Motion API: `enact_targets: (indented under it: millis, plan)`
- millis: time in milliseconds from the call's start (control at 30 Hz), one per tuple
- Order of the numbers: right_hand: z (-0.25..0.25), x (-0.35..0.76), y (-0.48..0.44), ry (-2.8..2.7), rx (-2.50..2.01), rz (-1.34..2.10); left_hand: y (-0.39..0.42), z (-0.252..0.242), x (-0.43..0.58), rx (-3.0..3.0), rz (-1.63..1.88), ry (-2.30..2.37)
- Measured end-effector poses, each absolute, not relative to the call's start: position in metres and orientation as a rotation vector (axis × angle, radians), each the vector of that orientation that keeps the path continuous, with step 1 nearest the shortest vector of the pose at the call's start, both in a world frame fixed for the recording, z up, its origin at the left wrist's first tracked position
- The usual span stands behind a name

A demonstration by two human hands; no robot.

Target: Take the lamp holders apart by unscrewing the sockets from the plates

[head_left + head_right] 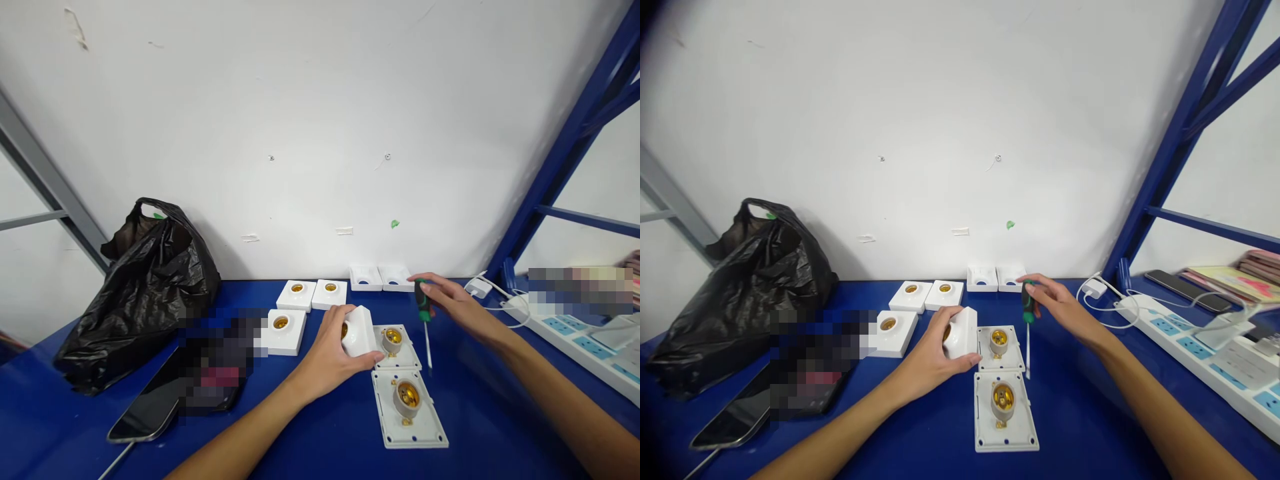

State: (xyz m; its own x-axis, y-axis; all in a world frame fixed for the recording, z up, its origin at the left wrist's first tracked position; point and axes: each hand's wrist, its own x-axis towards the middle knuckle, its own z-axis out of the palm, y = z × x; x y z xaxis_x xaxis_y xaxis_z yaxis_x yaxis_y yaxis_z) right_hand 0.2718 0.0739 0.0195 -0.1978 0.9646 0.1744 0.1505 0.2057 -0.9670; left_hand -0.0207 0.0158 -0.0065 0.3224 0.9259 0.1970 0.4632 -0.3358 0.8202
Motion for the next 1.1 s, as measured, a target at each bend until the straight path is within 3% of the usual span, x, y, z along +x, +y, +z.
enact_targets:
  millis: [533,1100]
  plan:
    - [-0.026,0.226,0.078,-1.144,-0.902,1.040,0.021,-0.016,-0.020,1.835,1.005,1.248]
    - [-0.006,0.224,0.063,-1.190,-0.828,0.952,0.023,-0.014,-0.020,1.866,0.989,1.297]
